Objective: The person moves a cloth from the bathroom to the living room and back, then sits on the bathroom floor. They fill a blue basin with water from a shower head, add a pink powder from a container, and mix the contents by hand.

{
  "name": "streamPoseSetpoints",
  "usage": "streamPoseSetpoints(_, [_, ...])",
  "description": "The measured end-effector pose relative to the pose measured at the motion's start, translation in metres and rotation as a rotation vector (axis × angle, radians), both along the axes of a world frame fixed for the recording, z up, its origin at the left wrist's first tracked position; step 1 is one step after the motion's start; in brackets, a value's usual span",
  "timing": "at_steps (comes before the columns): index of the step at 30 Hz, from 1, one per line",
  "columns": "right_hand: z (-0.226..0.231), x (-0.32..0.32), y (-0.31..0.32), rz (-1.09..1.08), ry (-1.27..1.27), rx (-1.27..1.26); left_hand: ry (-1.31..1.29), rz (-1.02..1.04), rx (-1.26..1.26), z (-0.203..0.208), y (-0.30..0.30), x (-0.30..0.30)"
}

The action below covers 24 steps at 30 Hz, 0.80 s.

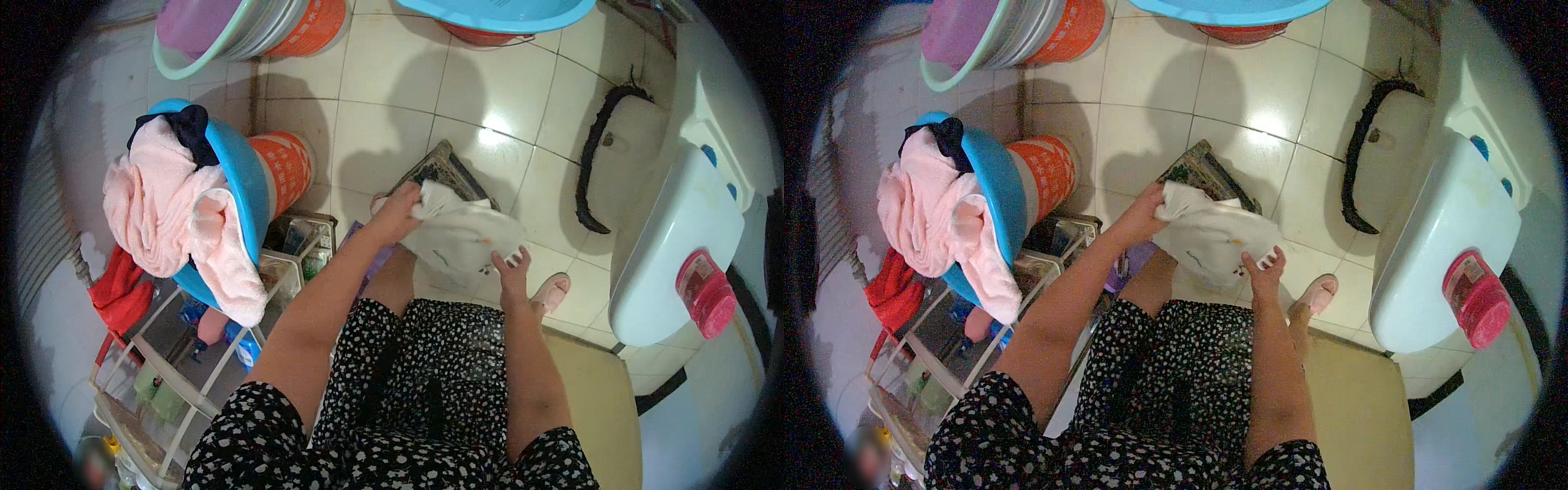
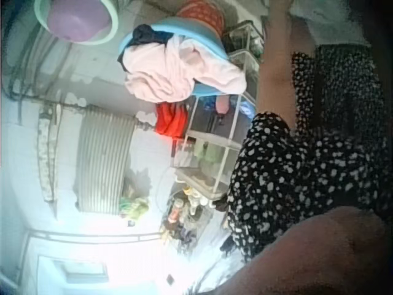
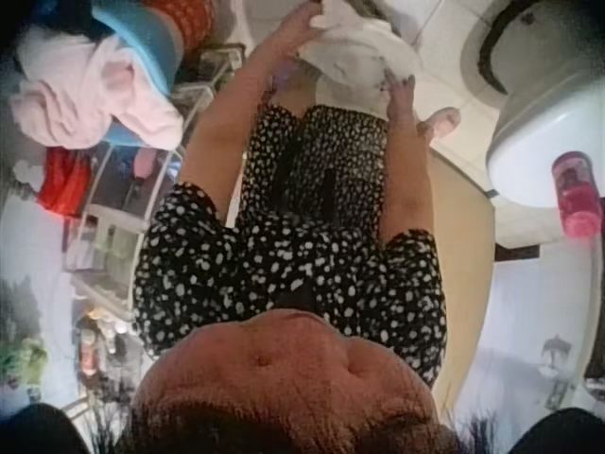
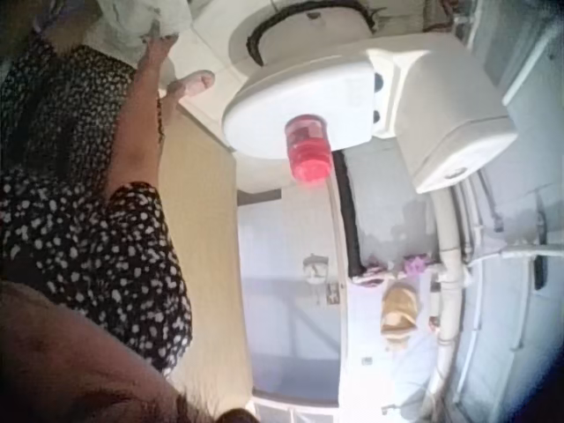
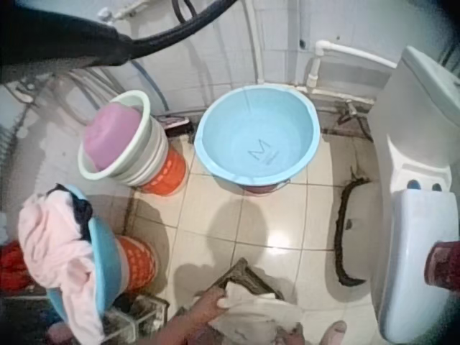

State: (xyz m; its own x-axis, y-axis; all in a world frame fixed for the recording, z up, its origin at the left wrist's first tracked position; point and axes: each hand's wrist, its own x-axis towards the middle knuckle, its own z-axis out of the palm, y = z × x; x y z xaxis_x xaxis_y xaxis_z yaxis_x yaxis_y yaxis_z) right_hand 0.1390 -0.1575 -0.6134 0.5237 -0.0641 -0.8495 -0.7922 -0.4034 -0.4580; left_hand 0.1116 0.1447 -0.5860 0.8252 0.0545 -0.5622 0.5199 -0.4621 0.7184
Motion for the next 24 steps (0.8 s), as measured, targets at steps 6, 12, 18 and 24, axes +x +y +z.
streamPoseSetpoints(6, [0.062, 0.059, 0.026, 0.987, -0.481, 0.025, -0.030, -0.167, -0.069, 0.082, -0.011, -0.021])
streamPoseSetpoints(12, [0.086, 0.042, 0.030, 1.348, -0.578, 0.172, 0.084, -0.029, 0.044, 0.126, -0.007, -0.050])
streamPoseSetpoints(18, [0.165, 0.018, 0.037, 1.647, -0.522, 0.234, 0.079, -0.196, 0.043, 0.122, 0.007, -0.078])
streamPoseSetpoints(24, [0.169, 0.010, 0.017, 1.482, -0.889, 0.115, 0.110, -0.470, 0.193, 0.140, 0.007, -0.090])
